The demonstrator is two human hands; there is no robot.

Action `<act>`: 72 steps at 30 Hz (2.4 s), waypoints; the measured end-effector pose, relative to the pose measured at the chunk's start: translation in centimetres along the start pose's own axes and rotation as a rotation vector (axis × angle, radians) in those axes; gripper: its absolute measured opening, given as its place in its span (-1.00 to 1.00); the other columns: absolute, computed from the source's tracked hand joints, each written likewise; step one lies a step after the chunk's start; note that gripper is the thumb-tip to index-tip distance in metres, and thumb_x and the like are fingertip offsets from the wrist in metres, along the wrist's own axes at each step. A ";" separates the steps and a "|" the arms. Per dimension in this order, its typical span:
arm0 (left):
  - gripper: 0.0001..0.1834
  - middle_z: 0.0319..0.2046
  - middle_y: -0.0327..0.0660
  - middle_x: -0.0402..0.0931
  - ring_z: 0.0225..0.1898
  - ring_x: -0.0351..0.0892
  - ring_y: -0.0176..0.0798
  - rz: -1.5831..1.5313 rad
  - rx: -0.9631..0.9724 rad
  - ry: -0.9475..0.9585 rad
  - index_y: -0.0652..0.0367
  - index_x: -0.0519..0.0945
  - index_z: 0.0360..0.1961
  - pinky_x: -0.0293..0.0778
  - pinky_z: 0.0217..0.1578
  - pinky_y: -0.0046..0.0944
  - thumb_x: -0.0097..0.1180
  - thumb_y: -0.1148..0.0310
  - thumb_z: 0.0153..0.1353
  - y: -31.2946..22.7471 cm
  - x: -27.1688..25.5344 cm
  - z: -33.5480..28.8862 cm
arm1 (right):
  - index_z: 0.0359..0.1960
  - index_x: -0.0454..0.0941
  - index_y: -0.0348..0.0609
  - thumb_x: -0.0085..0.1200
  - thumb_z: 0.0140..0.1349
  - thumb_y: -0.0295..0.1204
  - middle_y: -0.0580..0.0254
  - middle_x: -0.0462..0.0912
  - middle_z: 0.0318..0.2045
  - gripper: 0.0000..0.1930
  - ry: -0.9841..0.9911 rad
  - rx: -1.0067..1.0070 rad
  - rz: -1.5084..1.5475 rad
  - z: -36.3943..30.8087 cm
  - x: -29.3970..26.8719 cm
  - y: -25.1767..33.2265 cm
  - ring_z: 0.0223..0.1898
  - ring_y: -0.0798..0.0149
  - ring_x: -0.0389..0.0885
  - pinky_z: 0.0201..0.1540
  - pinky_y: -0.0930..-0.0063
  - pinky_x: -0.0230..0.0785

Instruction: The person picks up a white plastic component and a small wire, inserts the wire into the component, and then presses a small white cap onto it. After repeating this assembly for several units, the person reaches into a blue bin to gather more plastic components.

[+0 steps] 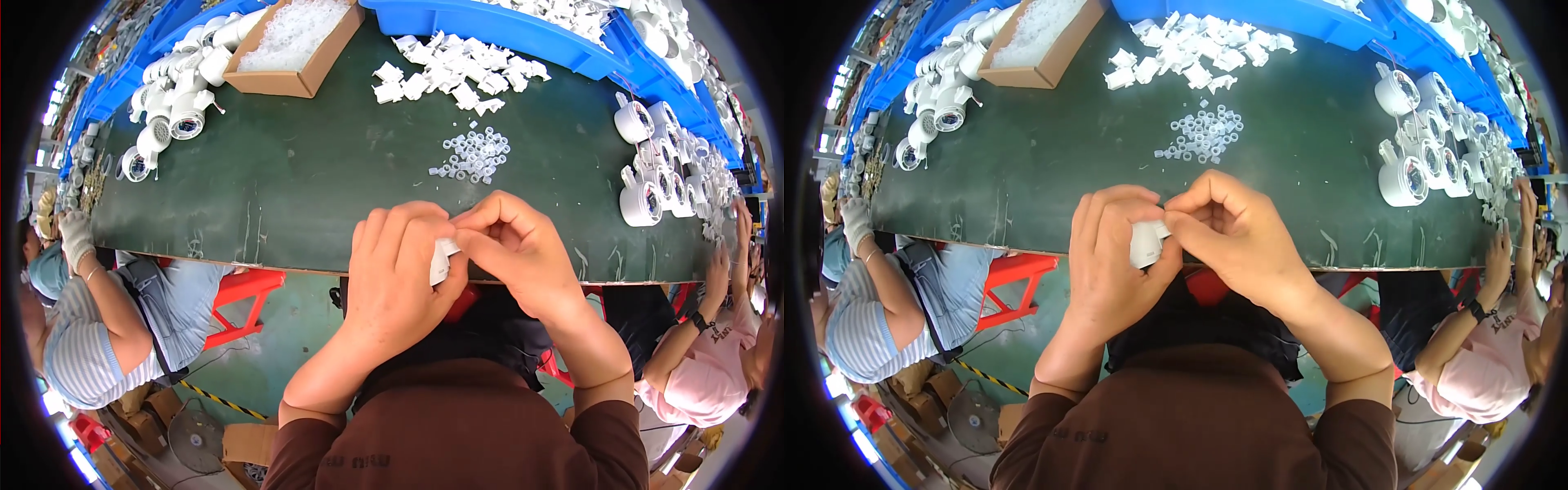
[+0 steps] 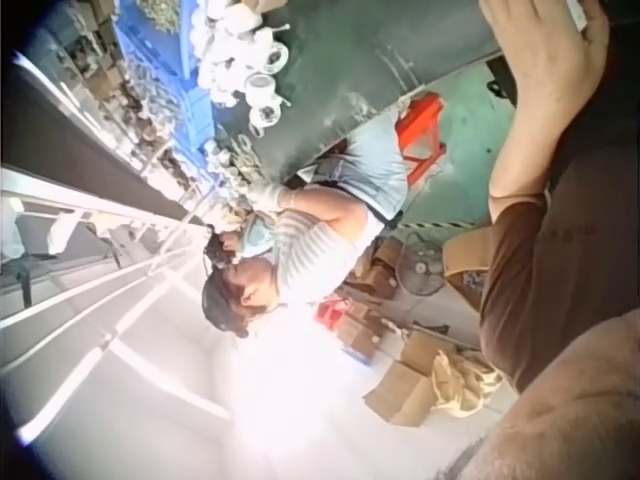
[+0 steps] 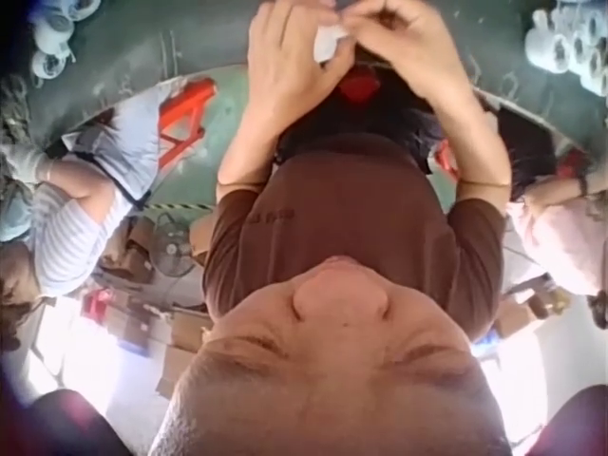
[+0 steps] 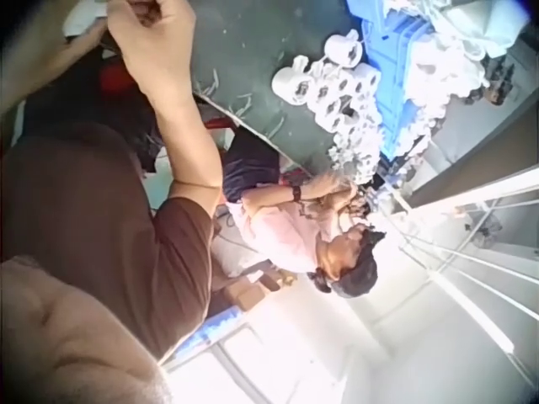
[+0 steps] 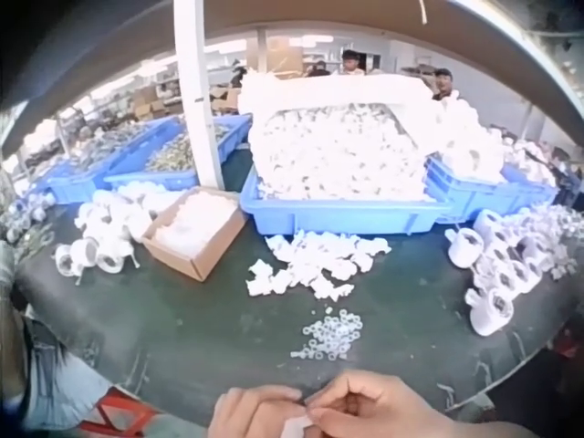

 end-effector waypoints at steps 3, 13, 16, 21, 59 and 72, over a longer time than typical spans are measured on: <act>-0.56 -0.18 -0.16 0.58 -0.22 0.51 -0.03 -0.010 -0.016 -0.054 0.11 0.51 -0.16 0.39 -0.23 -0.13 0.40 0.57 -0.10 0.2 0.1 0.1 | -0.10 0.58 -0.32 0.13 0.38 -0.59 0.27 0.66 -0.18 -0.89 -0.031 -0.024 0.114 -0.1 -0.1 0.0 -0.07 0.47 0.61 0.01 0.55 0.49; -0.64 -0.21 -0.19 0.60 -0.24 0.50 -0.06 -0.046 0.018 -0.029 0.10 0.59 -0.26 0.41 -0.24 -0.15 0.43 0.57 -0.12 0.5 -0.7 0.0 | -0.07 0.59 -0.31 0.03 0.45 -0.58 0.21 0.68 -0.11 -0.87 -0.053 -0.053 0.001 -0.3 0.4 -1.2 -0.04 0.41 0.61 0.09 0.48 0.47; -0.67 -0.20 -0.16 0.60 -0.21 0.52 -0.03 -0.065 0.065 0.058 0.13 0.60 -0.29 0.43 -0.19 -0.13 0.43 0.56 -0.12 1.0 -1.7 0.4 | -0.05 0.59 -0.27 0.02 0.46 -0.55 0.22 0.65 -0.06 -0.86 -0.016 -0.124 -0.198 -0.5 0.6 -1.2 -0.03 0.39 0.60 0.07 0.46 0.46; -0.62 0.14 0.01 0.49 0.19 0.40 0.08 0.609 -0.078 -0.077 0.15 0.61 0.05 0.29 0.18 -0.03 0.31 0.35 0.22 4.7 -5.5 1.2 | -0.10 0.66 -0.13 0.30 0.19 -0.55 0.12 0.62 -0.06 -0.77 -0.407 -0.716 -1.022 -4.1 -3.4 3.2 0.01 0.06 0.56 0.06 0.26 0.41; -0.75 -0.09 -0.01 0.54 -0.18 0.47 0.07 -0.215 -0.065 0.019 0.26 0.53 -0.11 0.42 -0.15 -0.05 0.13 0.48 0.16 -0.3 0.3 0.1 | -0.08 0.57 -0.29 0.11 0.37 -0.67 0.29 0.62 -0.20 -0.86 0.018 -0.345 -0.059 -1.9 0.4 1.9 -0.21 0.50 0.57 -0.12 0.56 0.45; -0.84 -0.13 0.02 0.57 -0.16 0.51 0.03 -0.319 -0.114 0.038 0.32 0.55 -0.16 0.42 -0.10 -0.08 -0.01 0.50 0.30 -0.2 0.0 0.4 | -0.10 0.54 -0.30 0.05 0.37 -0.71 0.23 0.55 -0.16 -0.86 -0.131 -0.390 -0.175 -1.8 0.8 -0.4 -0.16 0.44 0.55 -0.09 0.54 0.44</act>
Point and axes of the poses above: each hand's wrist, its own z-axis towards the middle knuckle, its own x-axis out of the palm, y = z × x, the point moved 4 cm from there along z, towards the middle knuckle
